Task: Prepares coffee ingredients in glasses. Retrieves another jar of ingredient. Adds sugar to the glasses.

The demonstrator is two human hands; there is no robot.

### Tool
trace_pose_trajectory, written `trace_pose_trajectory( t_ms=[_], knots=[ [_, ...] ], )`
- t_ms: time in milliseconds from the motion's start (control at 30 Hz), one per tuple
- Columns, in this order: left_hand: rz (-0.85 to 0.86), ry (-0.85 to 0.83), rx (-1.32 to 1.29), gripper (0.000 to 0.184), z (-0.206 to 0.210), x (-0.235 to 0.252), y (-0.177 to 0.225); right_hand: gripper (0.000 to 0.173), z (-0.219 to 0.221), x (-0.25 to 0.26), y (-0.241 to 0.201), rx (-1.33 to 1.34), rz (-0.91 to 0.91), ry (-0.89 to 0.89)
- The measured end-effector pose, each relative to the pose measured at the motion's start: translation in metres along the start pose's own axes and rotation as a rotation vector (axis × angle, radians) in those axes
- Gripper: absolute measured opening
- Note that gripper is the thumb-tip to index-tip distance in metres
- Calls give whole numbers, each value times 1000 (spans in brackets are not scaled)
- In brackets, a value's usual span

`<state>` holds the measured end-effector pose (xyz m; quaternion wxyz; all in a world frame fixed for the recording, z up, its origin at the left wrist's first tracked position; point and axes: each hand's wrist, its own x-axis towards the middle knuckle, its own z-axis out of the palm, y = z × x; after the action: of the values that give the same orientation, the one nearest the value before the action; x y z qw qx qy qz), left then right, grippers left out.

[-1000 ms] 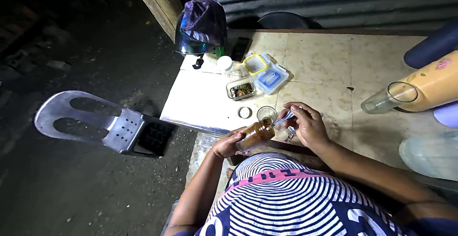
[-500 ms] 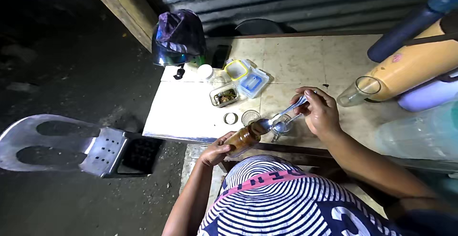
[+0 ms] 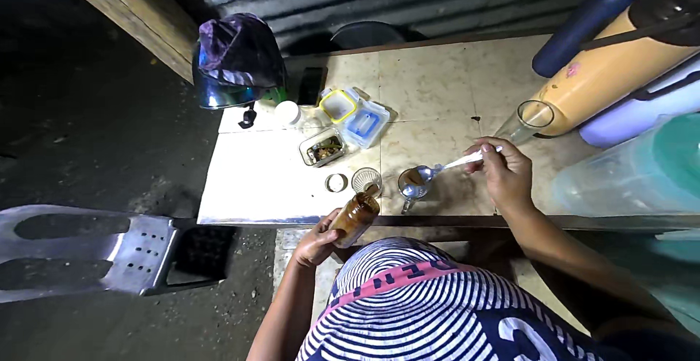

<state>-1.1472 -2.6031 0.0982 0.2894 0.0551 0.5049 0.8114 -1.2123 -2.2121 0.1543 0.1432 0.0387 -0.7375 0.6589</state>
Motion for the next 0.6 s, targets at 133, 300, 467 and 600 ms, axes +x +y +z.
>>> trace_pose_trajectory(
  t_ms=[133, 300, 467, 600],
  knots=[
    [-4, 38, -23, 70, 0, -8, -6, 25, 6, -16, 13, -208, -173, -63],
    [9, 84, -15, 73, 2, -14, -9, 24, 16, -27, 31, -357, -397, -171],
    [35, 95, -39, 71, 2, -17, -11, 24, 21, -32, 39, -375, -452, -219],
    [38, 108, -40, 74, 1, -20, -12, 25, 20, -30, 41, -369, -432, -202]
  ],
)
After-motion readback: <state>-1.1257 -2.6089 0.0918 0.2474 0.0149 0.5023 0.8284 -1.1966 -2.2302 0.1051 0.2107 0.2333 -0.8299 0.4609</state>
